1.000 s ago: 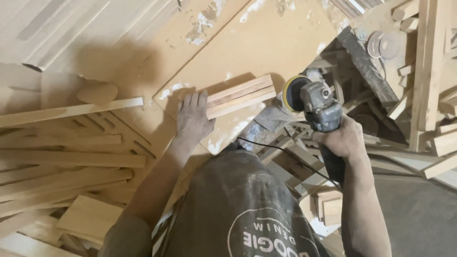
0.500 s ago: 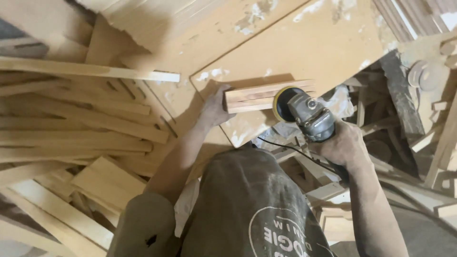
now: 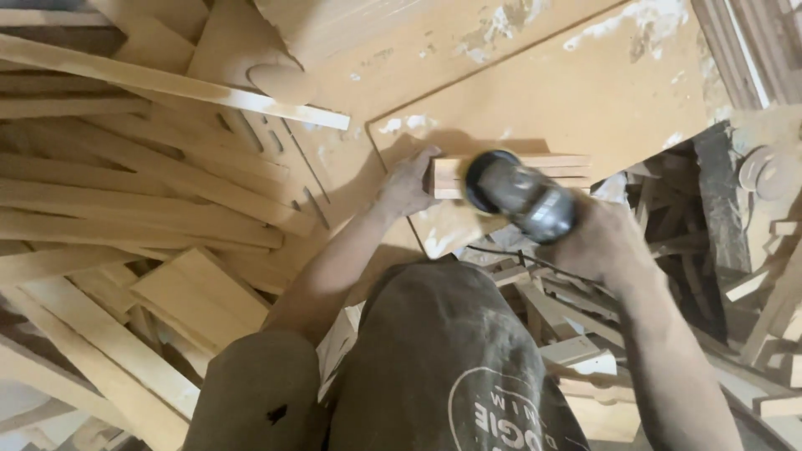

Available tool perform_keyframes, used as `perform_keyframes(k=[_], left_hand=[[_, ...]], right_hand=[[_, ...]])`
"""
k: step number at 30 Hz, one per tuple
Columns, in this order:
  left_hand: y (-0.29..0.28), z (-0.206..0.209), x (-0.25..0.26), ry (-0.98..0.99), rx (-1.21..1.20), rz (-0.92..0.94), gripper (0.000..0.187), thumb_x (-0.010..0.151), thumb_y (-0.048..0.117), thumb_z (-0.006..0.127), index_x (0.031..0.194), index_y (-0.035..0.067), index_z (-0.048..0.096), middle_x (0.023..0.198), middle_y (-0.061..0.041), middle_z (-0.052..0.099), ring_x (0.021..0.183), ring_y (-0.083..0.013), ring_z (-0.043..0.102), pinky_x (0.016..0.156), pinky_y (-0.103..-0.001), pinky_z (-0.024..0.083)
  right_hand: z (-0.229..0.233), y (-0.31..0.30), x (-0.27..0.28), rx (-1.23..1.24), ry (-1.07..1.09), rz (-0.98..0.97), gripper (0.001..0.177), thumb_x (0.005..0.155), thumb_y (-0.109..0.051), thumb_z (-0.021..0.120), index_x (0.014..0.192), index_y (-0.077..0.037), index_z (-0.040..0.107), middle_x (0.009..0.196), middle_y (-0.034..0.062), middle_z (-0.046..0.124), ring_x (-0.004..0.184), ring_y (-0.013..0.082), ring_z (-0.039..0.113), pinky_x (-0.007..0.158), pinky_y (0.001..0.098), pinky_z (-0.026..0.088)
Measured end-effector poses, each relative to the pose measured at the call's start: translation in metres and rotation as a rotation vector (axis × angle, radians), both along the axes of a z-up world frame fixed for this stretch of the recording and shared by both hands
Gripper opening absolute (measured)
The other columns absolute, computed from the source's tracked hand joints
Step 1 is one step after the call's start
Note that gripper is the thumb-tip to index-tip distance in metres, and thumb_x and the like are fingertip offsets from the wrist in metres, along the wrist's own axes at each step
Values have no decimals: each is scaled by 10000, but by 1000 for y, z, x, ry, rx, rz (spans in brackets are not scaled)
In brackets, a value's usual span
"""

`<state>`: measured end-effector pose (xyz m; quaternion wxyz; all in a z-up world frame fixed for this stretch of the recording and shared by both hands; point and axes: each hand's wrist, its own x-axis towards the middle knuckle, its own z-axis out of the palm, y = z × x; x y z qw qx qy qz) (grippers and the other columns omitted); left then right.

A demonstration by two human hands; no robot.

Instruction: Using a handheld orbital sander to smooth the surfaces and edges of small wooden strips on a workbench.

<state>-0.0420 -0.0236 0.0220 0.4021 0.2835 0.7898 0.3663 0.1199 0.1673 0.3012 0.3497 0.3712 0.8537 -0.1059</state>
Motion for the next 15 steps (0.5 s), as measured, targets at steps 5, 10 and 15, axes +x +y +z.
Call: perform_keyframes(k=[5,10,15], left_hand=[[-5,-4,4,5,163,18,987,725,300,987,1582,255,500,1477,-284,707,1407,-545,663,1208,-613,527],[32,65,0,-459,-127,380,877,797,680,794,1549,248,672,1631,-158,645,1553,-392,563,1289,-543,426],[-9,9,2,-10,26,-26,970,757,307,967,1619,251,526,1590,-178,668,1484,-470,616,1235,-609,518]], right_hand=[[-10,-6,17,43,-28,-3,674,611,-471,919,1220,-202,821,1149,144,878,1225,366,808,1060,552,648],[-33,-39,31,-57,59,15,675,606,-536,932,1181,-238,742,1115,95,862,1185,343,818,1042,534,646],[-1,1,72,-30,-99,-66,615,679,-420,925,1213,-135,814,1157,186,877,1220,405,815,1086,552,652]])
